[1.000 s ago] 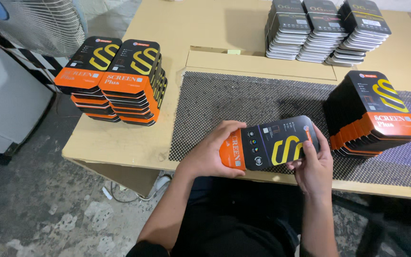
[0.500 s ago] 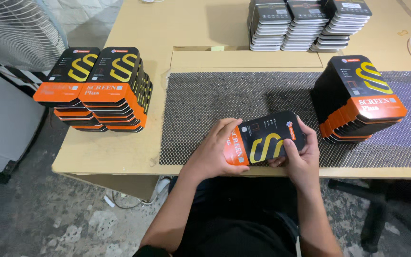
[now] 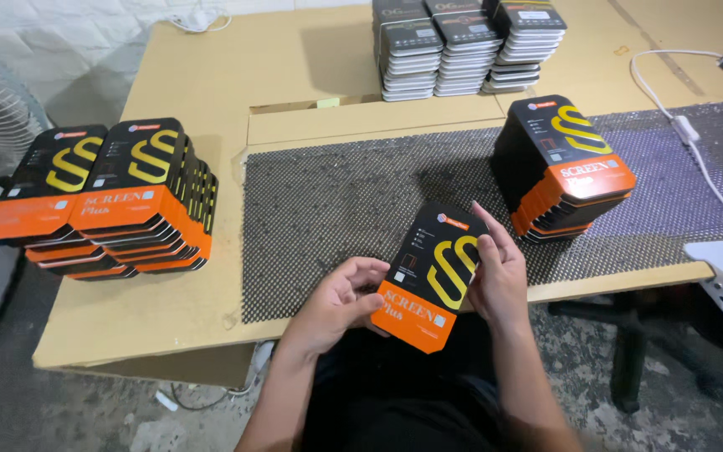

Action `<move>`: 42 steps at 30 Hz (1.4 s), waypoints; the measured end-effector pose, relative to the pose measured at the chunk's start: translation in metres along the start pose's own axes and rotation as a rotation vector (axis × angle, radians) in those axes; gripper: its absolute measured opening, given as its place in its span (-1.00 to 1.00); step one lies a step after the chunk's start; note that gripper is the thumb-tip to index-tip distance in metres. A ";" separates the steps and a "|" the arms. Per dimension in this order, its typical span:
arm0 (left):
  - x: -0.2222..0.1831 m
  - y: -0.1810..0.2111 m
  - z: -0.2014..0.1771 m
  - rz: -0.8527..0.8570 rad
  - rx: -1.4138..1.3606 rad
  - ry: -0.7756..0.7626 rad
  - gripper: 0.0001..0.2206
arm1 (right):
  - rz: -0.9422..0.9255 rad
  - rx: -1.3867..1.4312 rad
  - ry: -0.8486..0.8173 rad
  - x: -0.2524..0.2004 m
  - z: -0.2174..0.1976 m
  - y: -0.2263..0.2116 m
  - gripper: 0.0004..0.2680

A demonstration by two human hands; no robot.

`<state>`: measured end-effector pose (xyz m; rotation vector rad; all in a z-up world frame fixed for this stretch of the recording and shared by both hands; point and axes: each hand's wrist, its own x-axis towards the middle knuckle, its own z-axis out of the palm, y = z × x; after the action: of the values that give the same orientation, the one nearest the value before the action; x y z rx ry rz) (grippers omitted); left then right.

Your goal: The person holds a smartphone screen assembly and a protective film, aligning the film to the glass and peeling off the backing before placing the assembly into a retail box.

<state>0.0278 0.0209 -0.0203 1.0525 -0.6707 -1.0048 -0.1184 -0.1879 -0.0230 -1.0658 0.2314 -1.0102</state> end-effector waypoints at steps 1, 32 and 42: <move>0.003 0.002 0.010 0.002 0.002 -0.015 -0.49 | -0.013 -0.003 0.006 0.000 -0.017 0.010 -0.63; 0.180 -0.015 0.202 0.263 -0.181 0.117 -0.53 | -0.663 -1.059 -0.145 0.072 -0.093 -0.130 -0.88; 0.180 -0.009 0.190 0.258 -0.104 0.075 -0.68 | -0.607 -0.750 -0.268 0.088 -0.107 -0.131 -0.83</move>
<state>-0.0612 -0.2172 0.0416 0.8827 -0.6667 -0.7653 -0.2090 -0.3369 0.0544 -2.0198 0.0564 -1.3396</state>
